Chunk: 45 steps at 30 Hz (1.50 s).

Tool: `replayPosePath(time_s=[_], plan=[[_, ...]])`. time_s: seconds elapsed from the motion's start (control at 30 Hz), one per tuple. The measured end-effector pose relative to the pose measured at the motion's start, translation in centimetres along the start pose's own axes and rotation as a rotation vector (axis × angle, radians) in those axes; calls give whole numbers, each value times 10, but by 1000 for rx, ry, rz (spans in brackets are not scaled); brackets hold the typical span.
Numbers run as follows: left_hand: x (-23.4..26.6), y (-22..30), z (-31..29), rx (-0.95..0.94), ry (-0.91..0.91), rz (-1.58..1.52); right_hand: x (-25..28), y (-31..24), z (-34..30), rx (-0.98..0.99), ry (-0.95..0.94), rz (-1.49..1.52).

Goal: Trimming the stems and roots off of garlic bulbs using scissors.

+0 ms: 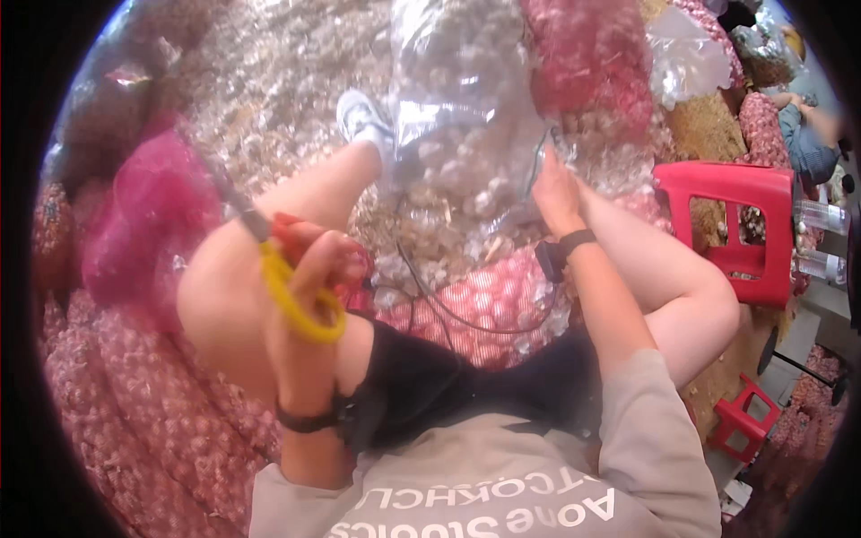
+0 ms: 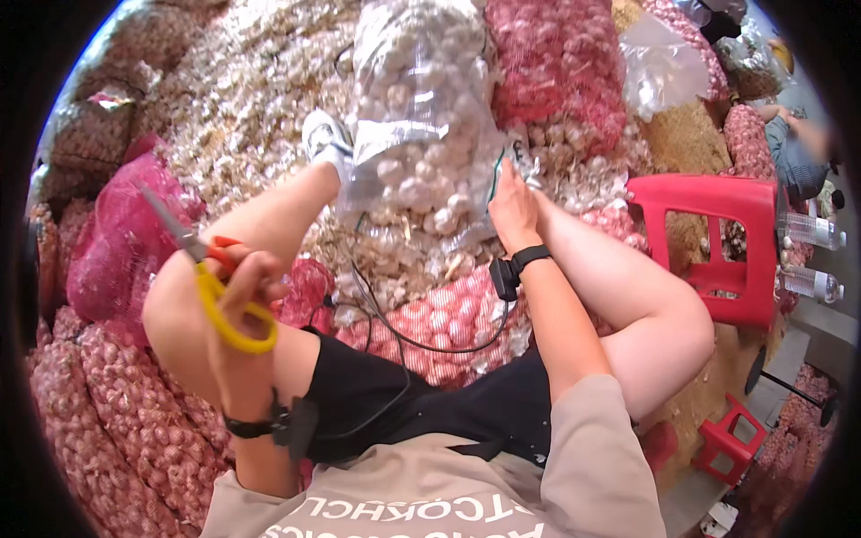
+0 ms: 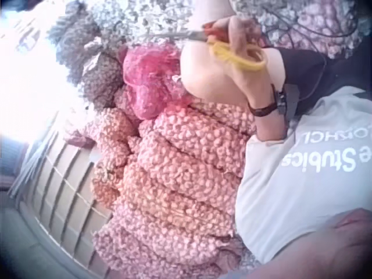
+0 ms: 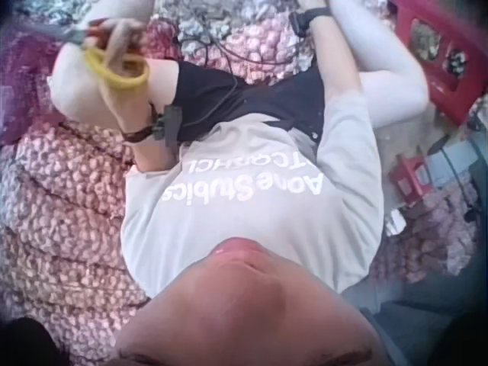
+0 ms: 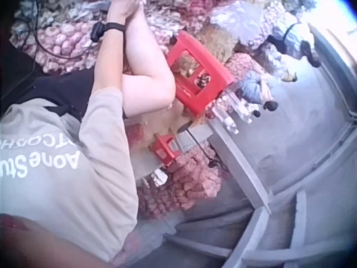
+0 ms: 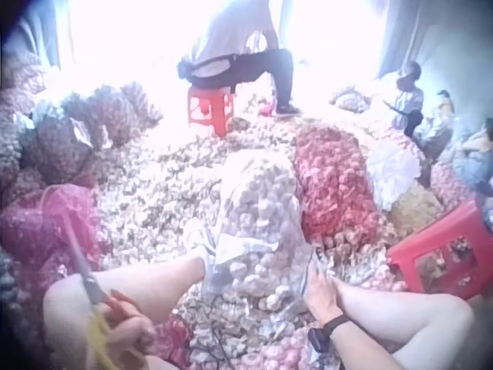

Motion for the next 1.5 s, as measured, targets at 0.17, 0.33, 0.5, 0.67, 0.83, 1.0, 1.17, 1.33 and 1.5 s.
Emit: replayPosePath(time_s=[0.17,0.33,0.5,0.67,0.83,1.0,1.17,1.33,1.5], plan=[[-36,-54,36,-38,-104,239,-27,58,6,-565,-109,692],[-6,-98,78,-201,144,555,-27,-6,-19,-683,31,733],[-5,-138,105,-389,313,1025,-38,-15,-38,-580,6,635],[7,-180,103,-286,229,1205,-19,-31,-30,-605,-40,798],[-24,-203,129,-274,256,1130,-4,-1,-21,-586,-64,843],[-49,-136,144,-513,315,968,63,-33,9,-511,28,1426],[-92,3,177,-503,1,347,198,-85,99,-455,-37,1712],[-141,154,185,-570,-145,224,305,-124,174,-325,42,1623],[-145,177,172,-619,-256,312,314,-127,164,-288,115,1544]])
Point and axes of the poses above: each hand's wrist, its own z-axis towards the middle knuckle, its own x-axis out of the back of the hand, y = z × x, the point moved 3 cm from there along z, towards the middle knuckle, and after that the axes turned 10 degrees about z, right-handed, at the moved point
